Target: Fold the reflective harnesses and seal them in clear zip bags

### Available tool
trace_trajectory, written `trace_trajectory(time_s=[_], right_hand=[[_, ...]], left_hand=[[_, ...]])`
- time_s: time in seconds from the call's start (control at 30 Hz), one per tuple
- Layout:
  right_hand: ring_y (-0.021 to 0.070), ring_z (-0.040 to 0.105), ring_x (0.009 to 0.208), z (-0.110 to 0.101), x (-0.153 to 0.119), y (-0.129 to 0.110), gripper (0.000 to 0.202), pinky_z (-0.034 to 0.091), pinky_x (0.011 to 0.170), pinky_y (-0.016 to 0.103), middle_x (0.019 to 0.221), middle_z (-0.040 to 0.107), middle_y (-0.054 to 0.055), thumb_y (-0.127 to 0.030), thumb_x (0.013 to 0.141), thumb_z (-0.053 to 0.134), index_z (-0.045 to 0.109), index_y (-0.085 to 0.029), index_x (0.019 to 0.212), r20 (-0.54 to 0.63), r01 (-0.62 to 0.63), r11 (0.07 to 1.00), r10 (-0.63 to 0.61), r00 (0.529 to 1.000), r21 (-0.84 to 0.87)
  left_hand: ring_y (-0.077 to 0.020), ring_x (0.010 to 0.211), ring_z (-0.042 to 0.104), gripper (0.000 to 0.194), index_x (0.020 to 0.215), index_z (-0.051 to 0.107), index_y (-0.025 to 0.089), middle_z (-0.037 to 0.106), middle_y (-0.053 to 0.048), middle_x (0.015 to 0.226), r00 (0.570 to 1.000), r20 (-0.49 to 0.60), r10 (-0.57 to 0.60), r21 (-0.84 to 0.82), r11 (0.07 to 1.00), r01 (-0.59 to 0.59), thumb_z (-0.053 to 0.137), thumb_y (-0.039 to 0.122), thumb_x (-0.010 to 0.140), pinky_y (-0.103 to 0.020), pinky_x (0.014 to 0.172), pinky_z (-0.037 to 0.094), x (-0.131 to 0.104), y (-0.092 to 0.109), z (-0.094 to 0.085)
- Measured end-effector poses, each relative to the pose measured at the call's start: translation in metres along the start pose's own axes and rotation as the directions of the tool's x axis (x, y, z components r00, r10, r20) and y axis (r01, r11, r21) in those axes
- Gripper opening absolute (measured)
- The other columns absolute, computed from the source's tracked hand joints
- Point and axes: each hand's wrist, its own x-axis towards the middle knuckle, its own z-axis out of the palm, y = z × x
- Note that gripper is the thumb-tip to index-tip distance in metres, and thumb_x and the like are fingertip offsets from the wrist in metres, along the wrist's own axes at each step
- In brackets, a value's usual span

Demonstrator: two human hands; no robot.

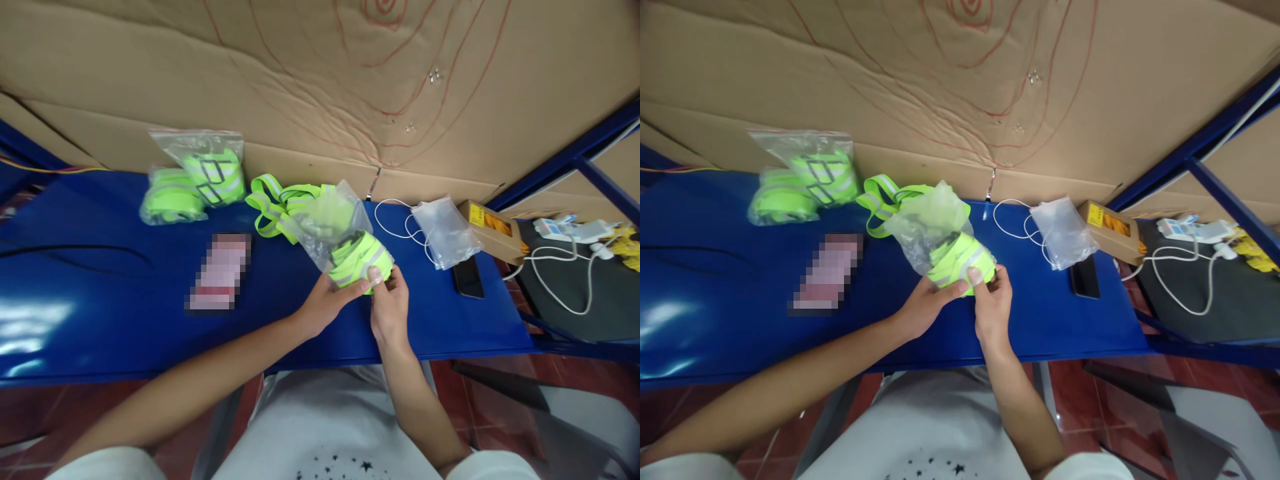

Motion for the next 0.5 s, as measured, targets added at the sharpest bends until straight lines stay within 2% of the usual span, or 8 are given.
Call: trace_trajectory(time_s=[0.07, 0.13, 0.27, 0.37, 0.5], right_hand=[[0.0136, 0.061, 0.076, 0.008, -0.002, 0.001, 0.051, 0.053, 0.073, 0.028, 0.087, 0.064, -0.001, -0.056, 0.073, 0.086, 0.054, -0.021, 0.093, -0.054, -0.004, 1.0, 0.005, 0.999, 0.027], [0.0155, 0.064, 0.08, 0.012, -0.004, 0.001, 0.052, 0.056, 0.077, 0.031, 0.091, 0.066, 0.0, -0.057, 0.074, 0.084, 0.053, -0.023, 0.097, -0.039, -0.026, 0.999, 0.027, 0.999, 0.026], [0.0216, 0.071, 0.1, 0.004, -0.008, -0.008, 0.043, 0.059, 0.095, 0.039, 0.113, 0.074, 0.005, -0.052, 0.085, 0.078, 0.065, -0.024, 0.116, 0.147, -0.043, 0.999, 0.042, 0.988, -0.001], [0.0252, 0.07, 0.117, -0.01, -0.009, -0.018, 0.037, 0.052, 0.112, 0.046, 0.124, 0.075, 0.005, -0.043, 0.087, 0.08, 0.074, -0.026, 0.12, 0.264, -0.028, 1.0, 0.029, 0.964, -0.009], [0.0306, 0.066, 0.128, -0.02, -0.012, -0.028, 0.043, 0.051, 0.114, 0.051, 0.129, 0.075, 0.006, -0.048, 0.085, 0.08, 0.077, -0.028, 0.122, 0.344, -0.227, 0.969, 0.181, 0.922, 0.1]], left_hand=[[-0.0336, 0.132, 0.064, 0.061, 0.131, 0.07, 0.018, 0.072, -0.012, 0.135, 1.0, -0.003, 0.0, 0.003, 1.0, 0.0, 0.09, 0.04, 0.078, -0.045, 0.116, 0.049, 0.001, -0.006, -0.001], [-0.0348, 0.134, 0.063, 0.064, 0.131, 0.07, 0.018, 0.072, -0.013, 0.136, 1.0, 0.005, -0.025, 0.006, 1.0, 0.025, 0.091, 0.041, 0.075, -0.046, 0.117, 0.048, 0.003, -0.008, -0.004], [-0.0362, 0.131, 0.065, 0.065, 0.129, 0.072, 0.018, 0.073, -0.013, 0.134, 0.997, 0.02, -0.076, -0.016, 0.997, 0.077, 0.095, 0.034, 0.07, -0.048, 0.113, 0.051, 0.005, -0.001, -0.009], [-0.0325, 0.131, 0.066, 0.058, 0.126, 0.074, 0.022, 0.074, -0.009, 0.133, 0.998, 0.009, -0.054, -0.045, 0.997, 0.055, 0.094, 0.03, 0.073, -0.046, 0.115, 0.049, 0.003, 0.004, -0.007], [-0.0297, 0.127, 0.067, 0.048, 0.121, 0.076, 0.023, 0.076, -0.007, 0.127, 0.998, 0.036, -0.044, -0.002, 0.999, 0.045, 0.09, 0.036, 0.077, -0.045, 0.116, 0.048, -0.005, 0.002, 0.001]])
